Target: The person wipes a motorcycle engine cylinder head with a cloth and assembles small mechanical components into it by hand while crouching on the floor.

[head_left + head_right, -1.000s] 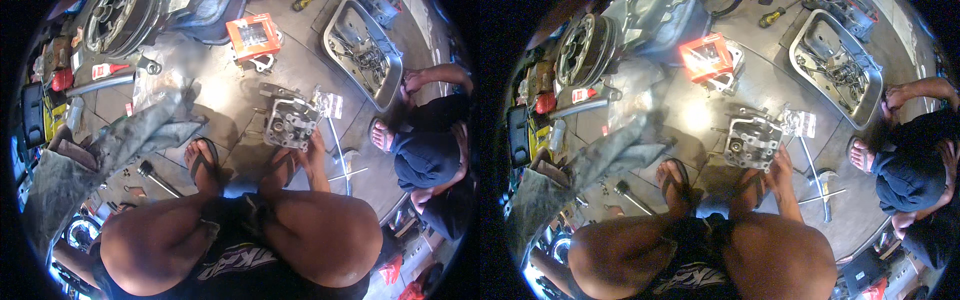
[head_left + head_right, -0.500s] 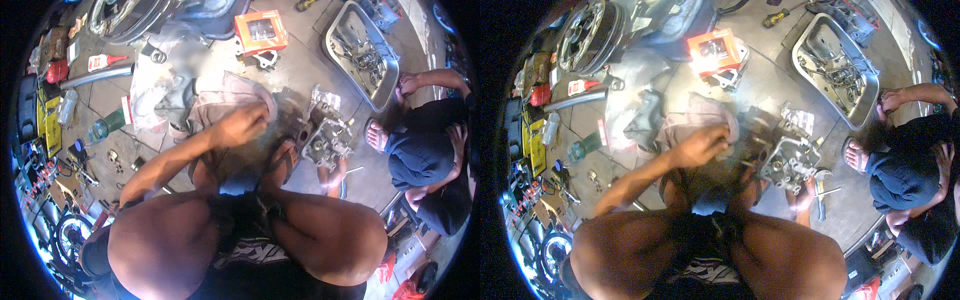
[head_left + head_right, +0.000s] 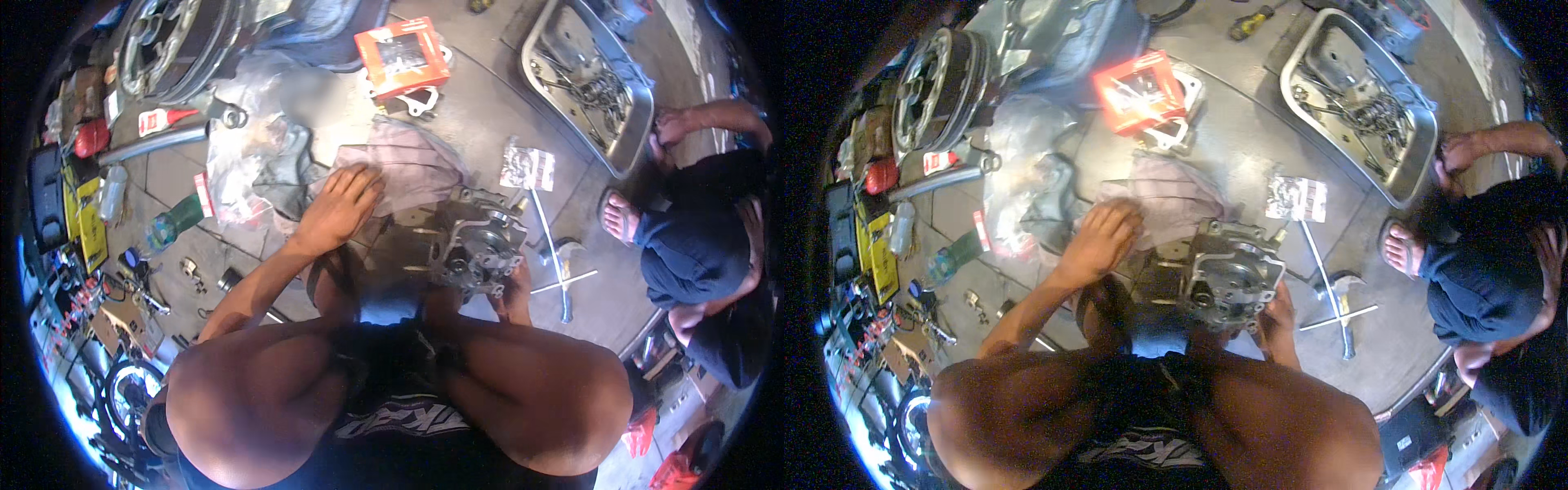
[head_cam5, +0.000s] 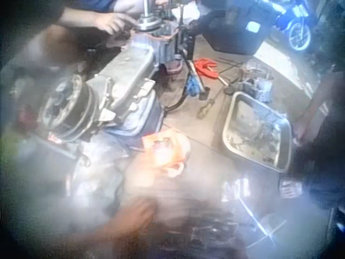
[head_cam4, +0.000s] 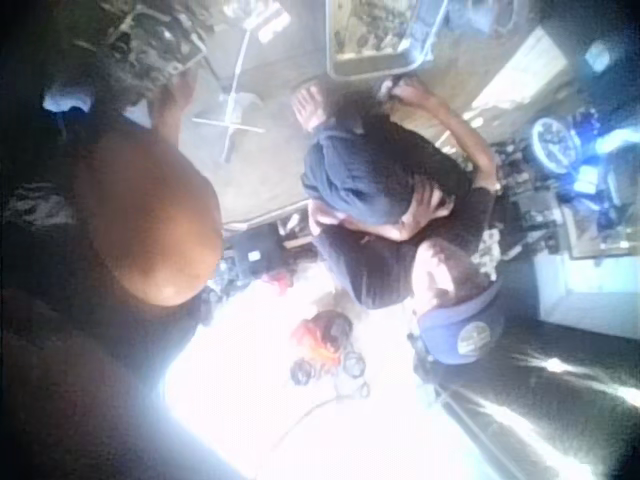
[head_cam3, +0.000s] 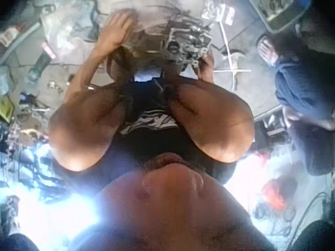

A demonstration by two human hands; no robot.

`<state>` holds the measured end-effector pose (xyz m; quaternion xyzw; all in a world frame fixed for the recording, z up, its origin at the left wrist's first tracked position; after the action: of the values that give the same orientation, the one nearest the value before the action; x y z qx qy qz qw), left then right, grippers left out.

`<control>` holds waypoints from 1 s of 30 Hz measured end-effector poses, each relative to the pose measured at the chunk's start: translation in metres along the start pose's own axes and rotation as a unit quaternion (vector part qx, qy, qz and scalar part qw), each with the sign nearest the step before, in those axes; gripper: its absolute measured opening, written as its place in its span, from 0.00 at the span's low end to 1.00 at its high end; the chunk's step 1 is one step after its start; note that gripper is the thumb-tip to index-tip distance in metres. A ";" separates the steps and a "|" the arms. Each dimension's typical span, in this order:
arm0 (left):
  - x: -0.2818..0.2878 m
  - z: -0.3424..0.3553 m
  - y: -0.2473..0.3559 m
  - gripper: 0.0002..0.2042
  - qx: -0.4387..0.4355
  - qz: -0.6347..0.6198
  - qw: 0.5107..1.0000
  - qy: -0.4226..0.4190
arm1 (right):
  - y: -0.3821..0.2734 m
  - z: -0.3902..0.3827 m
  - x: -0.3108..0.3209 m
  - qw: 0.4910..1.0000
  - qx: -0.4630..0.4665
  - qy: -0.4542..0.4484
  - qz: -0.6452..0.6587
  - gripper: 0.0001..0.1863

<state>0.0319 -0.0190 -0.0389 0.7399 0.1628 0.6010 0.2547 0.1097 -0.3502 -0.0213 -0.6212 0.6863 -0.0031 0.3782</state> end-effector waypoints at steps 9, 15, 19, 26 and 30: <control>-0.026 -0.037 -0.029 0.18 0.076 -0.056 0.994 0.059 | -0.010 0.011 -0.007 0.998 -0.029 -0.011 -0.063 0.49; 0.037 0.052 -0.020 0.12 0.267 -0.008 0.963 0.022 | -0.011 0.021 -0.026 0.997 -0.025 -0.034 -0.057 0.48; -0.026 0.046 -0.054 0.09 0.114 0.009 0.985 0.133 | -0.007 0.022 -0.037 0.996 -0.031 -0.062 -0.049 0.47; 0.035 0.041 -0.020 0.16 0.072 0.121 0.982 0.127 | 0.002 0.024 -0.027 0.989 -0.062 -0.101 -0.088 0.41; -0.011 -0.003 -0.020 0.20 0.124 -0.326 0.935 0.063 | 0.010 0.023 -0.037 0.985 -0.062 -0.119 -0.111 0.35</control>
<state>0.0277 -0.0083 -0.0590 0.6326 0.4844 0.5048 0.3322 0.1114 -0.3057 -0.0233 -0.7119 0.5617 0.0710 0.4155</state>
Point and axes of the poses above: each hand's wrist, its own z-axis towards the middle knuckle, its own x-axis out of the back of the hand, y = z × x, the point moved 1 cm from there along z, towards the middle knuckle, and after that the axes turned 6 degrees about -x, right-handed, at the moved point
